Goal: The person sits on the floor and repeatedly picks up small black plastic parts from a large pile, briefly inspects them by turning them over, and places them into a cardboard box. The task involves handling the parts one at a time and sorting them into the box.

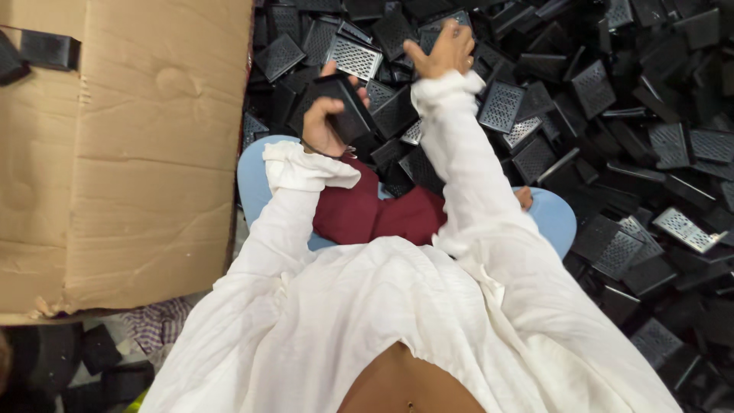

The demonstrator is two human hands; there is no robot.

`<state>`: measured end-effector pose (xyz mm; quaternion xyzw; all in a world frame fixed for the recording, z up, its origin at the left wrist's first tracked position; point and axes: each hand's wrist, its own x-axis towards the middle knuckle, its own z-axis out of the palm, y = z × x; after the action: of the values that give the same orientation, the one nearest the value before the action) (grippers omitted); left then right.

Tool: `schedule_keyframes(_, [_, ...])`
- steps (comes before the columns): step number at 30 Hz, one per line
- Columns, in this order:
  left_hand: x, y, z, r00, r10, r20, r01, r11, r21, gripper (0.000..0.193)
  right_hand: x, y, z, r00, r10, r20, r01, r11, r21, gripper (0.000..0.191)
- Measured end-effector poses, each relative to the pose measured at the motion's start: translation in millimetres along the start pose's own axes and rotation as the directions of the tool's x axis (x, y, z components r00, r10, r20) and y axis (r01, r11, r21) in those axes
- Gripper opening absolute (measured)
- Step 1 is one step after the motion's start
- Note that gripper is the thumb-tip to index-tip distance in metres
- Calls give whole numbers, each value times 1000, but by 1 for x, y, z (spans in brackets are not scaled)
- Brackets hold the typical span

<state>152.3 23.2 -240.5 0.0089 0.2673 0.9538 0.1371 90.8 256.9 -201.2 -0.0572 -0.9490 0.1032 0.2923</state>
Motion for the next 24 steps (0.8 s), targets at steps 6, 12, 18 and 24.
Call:
schedule_keyframes(6, [11,-16,-1,986,-138,-92,130,987,-93,81,-36,1,-31,877,113,467,-42,986,-161,63])
schedule_keyframes(12, [-6,-20,30,991,-129,-33,130,991,21,85,-100,-14,-107,863,5,505,-481,312,819,55])
schedule_keyframes(18, [-29,-34,82,991,-121,64,97,950,298,81,-137,-29,-142,888,46,457,-447,310,839,54])
schedule_keyframes(24, [-39,-30,96,990,-130,63,101,933,345,80,-133,-31,-163,887,62,457,-443,392,807,52])
